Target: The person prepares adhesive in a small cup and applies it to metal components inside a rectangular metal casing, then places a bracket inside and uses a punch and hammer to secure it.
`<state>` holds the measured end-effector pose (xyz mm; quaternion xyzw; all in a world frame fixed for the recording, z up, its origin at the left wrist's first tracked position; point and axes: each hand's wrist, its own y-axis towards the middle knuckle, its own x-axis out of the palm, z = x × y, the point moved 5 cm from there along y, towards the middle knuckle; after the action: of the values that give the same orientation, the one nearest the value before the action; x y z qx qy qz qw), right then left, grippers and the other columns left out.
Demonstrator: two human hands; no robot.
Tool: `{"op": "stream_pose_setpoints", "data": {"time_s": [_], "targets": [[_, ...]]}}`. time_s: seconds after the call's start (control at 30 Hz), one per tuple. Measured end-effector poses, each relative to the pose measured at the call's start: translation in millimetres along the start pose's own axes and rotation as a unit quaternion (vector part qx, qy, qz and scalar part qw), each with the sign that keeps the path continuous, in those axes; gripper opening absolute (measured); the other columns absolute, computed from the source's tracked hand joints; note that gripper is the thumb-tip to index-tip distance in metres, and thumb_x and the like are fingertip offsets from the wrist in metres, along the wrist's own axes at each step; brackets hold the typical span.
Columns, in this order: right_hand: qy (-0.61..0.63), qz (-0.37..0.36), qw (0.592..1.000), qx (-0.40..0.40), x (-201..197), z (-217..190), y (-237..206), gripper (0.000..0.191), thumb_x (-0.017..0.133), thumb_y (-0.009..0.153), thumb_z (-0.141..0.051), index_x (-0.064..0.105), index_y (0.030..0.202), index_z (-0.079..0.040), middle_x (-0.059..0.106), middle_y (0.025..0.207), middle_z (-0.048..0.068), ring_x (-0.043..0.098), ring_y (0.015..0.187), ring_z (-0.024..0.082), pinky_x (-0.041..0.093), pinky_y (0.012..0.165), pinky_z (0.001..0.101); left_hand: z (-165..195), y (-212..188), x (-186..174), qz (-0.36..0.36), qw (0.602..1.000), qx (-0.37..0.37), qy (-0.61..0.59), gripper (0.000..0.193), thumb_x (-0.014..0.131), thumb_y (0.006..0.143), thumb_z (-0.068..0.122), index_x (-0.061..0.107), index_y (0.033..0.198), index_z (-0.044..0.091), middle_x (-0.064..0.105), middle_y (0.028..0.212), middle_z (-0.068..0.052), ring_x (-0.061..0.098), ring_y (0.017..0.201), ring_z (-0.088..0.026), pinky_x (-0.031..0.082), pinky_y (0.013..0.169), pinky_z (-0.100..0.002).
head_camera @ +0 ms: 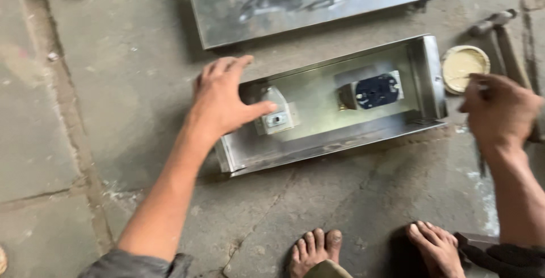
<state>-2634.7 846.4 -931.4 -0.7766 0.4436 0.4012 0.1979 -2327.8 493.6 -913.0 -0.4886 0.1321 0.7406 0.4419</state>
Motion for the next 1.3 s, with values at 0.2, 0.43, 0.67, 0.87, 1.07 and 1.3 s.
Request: {"op": "stream_pose_setpoints", "data": {"time_s": [0.2,0.43,0.67,0.87,1.07,1.3], "targets": [[0.179,-0.017,0.984,-0.005,-6.1,-87.4,-38.1,0.015,0.059,0.114,-0.012,0.072,0.117,-0.004,0.068,0.082,0.007,0.063,0.063,0.010,0.048,0.054,0.0224,-2.2,-1.9,30.0,-0.015,0.999,-0.037,-0.004,0.125,0.094,0.044,0.065,0.047,0.149,0.016,0.052,0.147,-0.014,0.043,0.138,-0.032,0.022,0.115,-0.056],[0.094,-0.182,0.968,-0.143,98.3,-180.2,-79.5,0.018,0.065,0.100,-0.011,0.076,0.114,-0.005,0.075,0.070,0.007,0.067,0.049,0.010,0.049,0.042,0.0246,-4.7,-0.9,36.8,-0.017,0.999,-0.035,0.022,0.131,0.095,0.039,0.063,0.044,0.151,0.016,0.055,0.144,-0.012,0.044,0.136,-0.029,0.022,0.112,-0.054],[0.023,-0.198,0.964,-0.174,133.0,-191.7,-79.8,0.024,0.067,0.097,-0.018,0.075,0.117,-0.007,0.076,0.076,0.011,0.072,0.055,0.016,0.055,0.050,0.0308,-4.4,2.0,41.3,-0.027,0.998,-0.053,0.032,0.137,0.100,0.032,0.059,0.045,0.150,0.015,0.055,0.143,-0.010,0.048,0.132,-0.026,0.024,0.112,-0.052],[-0.014,-0.200,0.957,-0.208,146.1,-189.8,-79.8,0.023,0.069,0.096,-0.023,0.076,0.114,-0.010,0.076,0.077,0.011,0.073,0.059,0.022,0.056,0.055,0.0350,-5.4,2.0,42.2,-0.032,0.997,-0.061,0.031,0.138,0.100,0.032,0.059,0.045,0.150,0.016,0.055,0.144,-0.009,0.046,0.133,-0.026,0.025,0.111,-0.051],[-0.046,-0.217,0.956,-0.192,150.9,-184.2,-81.3,0.024,0.069,0.097,-0.027,0.077,0.114,-0.012,0.074,0.070,0.011,0.072,0.058,0.025,0.055,0.055,0.0378,-2.9,1.0,40.3,-0.035,0.997,-0.062,0.030,0.137,0.100,0.031,0.060,0.045,0.150,0.017,0.055,0.144,-0.008,0.046,0.133,-0.025,0.025,0.111,-0.051],[-0.060,-0.208,0.954,-0.209,151.5,-187.6,-80.8,0.024,0.069,0.097,-0.028,0.077,0.113,-0.012,0.073,0.069,0.011,0.071,0.057,0.026,0.055,0.055,0.0392,-3.9,2.3,42.1,-0.036,0.997,-0.064,0.032,0.136,0.100,0.032,0.059,0.046,0.149,0.018,0.056,0.143,-0.007,0.046,0.133,-0.025,0.026,0.111,-0.051]]}}
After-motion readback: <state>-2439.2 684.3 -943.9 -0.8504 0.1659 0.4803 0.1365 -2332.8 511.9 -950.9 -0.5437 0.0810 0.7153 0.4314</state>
